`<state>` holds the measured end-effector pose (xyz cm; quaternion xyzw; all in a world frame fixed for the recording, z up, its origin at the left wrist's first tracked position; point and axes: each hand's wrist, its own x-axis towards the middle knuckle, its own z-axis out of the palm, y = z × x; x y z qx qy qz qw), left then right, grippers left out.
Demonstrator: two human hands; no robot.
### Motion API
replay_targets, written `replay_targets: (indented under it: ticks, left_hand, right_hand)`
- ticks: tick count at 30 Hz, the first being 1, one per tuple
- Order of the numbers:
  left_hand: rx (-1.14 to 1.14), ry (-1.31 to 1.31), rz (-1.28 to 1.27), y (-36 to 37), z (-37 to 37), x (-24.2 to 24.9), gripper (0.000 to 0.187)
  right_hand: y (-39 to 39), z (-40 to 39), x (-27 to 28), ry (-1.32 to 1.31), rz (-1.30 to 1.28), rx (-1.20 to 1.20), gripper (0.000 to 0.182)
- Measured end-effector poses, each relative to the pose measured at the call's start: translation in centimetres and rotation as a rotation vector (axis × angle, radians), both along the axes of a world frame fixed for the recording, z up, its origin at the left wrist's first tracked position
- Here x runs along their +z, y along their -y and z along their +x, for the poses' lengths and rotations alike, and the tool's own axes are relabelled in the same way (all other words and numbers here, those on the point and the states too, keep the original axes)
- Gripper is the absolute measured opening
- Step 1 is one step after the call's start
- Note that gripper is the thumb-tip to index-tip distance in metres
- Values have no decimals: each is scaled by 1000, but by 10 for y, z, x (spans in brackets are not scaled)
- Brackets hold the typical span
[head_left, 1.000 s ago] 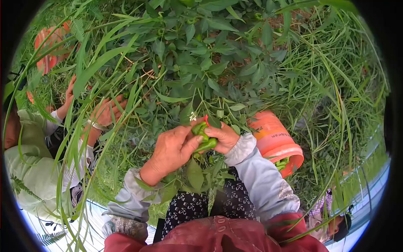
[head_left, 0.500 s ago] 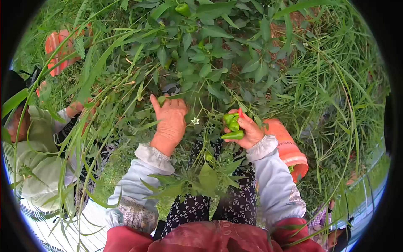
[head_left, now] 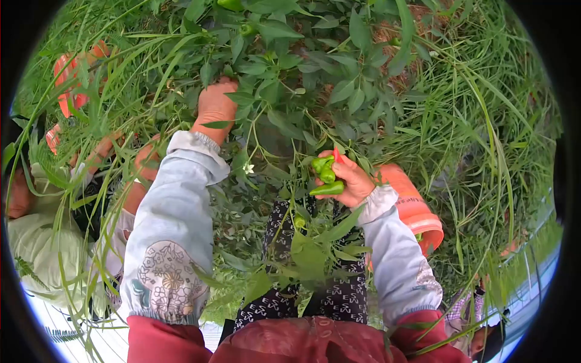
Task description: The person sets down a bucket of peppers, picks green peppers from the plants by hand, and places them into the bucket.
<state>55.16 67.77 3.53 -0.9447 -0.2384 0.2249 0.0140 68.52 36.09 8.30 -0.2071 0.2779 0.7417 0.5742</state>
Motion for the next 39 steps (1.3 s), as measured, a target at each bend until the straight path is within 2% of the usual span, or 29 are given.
replay_targets:
  ticks: [2,4,5,7,8,9,12,13,14,16,17,18,20,21,23,24,26,27,30,31,32,34,35,36,38,39]
  left_hand:
    - [37,39,-59,-2,4,4,18]
    - [-96,-77,-29,-7,11,12,12]
    - [-150,-159,80,-18,-2,-9,10]
    - [-78,-133,8,-32,-16,-27,11]
    - [-138,-29,-8,-29,-25,-25,15]
    - [-203,71,-20,-21,-25,-12,21]
    - [-184,2,-96,-23,-27,19,27]
    - [-64,-187,-134,-4,1,56,28]
    - [-69,-184,-143,0,2,65,28]
    - [103,-53,-350,-2,-2,70,30]
    - [213,43,-396,-10,-17,59,34]
    - [204,39,-412,-5,-14,65,34]
    - [372,156,-474,5,-8,87,36]
    - [366,148,-492,2,-17,78,36]
    - [304,-63,-311,-9,-42,60,35]
    - [297,-69,-320,-5,-41,61,35]
    - [-35,181,-274,2,-34,78,35]
    - [126,76,-330,12,-19,97,30]
    - [151,111,-359,22,-19,122,26]
    - [254,-113,-389,37,2,146,24]
    - [245,-116,-388,41,1,152,24]
    - [-131,42,-340,46,1,157,23]
    - [-247,-51,-314,48,-1,158,40]
    - [-249,-52,-313,56,-1,152,40]
    - [-473,-222,-298,81,-1,136,42]
    - [-474,-220,-295,94,-1,128,42]
  right_hand:
    - [-4,-1,3,31,19,-7,39]
    - [-7,-2,1,36,7,-22,40]
    - [-8,-2,0,31,27,-31,40]
    - [-12,2,1,42,32,-26,41]
    - [-14,3,2,41,26,-31,41]
    - [-15,4,2,55,40,-28,41]
    - [-16,6,4,72,47,-26,42]
    - [-15,6,3,70,52,-34,42]
    - [-13,7,2,69,54,-43,42]
    - [-14,8,4,71,40,-52,42]
    - [-15,8,6,69,30,-35,42]
    - [-16,8,7,65,20,-21,42]
    - [-19,6,8,61,-13,-26,41]
    - [-19,4,7,56,17,-33,42]
    - [-22,4,10,48,27,-43,42]
    - [-22,2,10,45,17,-51,42]
    - [-21,1,7,53,51,-56,41]
    - [-20,3,8,37,52,-45,40]
    - [-16,5,10,41,31,-39,40]
    - [-15,4,9,40,32,-45,40]
    - [-13,3,8,37,40,-43,40]
    - [-13,3,8,33,53,-48,40]
    - [-15,3,9,37,35,-43,40]
    - [-15,2,10,41,15,-34,40]
    - [-17,-1,10,47,33,-35,40]
    - [-18,-1,9,53,50,-36,39]
